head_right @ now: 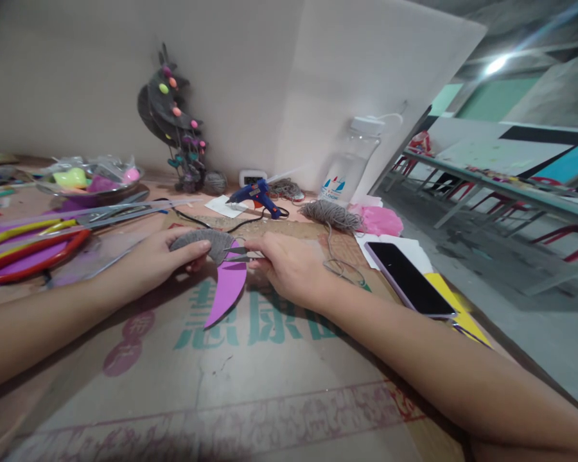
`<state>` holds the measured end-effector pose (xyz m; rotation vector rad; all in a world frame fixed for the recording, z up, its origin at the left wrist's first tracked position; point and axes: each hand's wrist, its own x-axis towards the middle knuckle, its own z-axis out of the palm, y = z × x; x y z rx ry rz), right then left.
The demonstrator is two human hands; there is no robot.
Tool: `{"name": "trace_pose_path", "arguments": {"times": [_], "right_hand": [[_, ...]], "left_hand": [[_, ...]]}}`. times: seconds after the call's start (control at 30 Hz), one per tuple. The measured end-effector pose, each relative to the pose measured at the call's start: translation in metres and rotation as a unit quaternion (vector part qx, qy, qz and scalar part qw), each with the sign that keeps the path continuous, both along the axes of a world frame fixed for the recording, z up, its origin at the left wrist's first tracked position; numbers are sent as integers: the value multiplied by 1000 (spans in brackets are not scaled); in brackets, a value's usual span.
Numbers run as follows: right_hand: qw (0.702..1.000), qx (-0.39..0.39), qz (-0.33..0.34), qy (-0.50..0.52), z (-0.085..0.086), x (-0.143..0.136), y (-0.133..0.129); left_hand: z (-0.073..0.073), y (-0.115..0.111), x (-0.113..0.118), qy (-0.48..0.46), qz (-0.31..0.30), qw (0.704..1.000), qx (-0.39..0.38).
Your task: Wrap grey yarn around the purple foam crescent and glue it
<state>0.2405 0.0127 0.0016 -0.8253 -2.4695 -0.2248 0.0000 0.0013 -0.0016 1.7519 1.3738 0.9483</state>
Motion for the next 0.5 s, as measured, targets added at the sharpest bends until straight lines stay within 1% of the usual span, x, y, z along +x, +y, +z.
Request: {"name": "trace_pose_path", "arguments": {"times": [0.1,0.33,0.5], "right_hand": [[1000,14,6,-7,0,-1,-1],[999,23,13,-18,-5,-1,3],[999,26,18,-42,-6,-1,3]], "left_hand": [[0,0,-1,30,-9,999,8],[-1,1,-1,23,-17,1000,5],[-1,2,-1,23,-12,1000,6]]}}
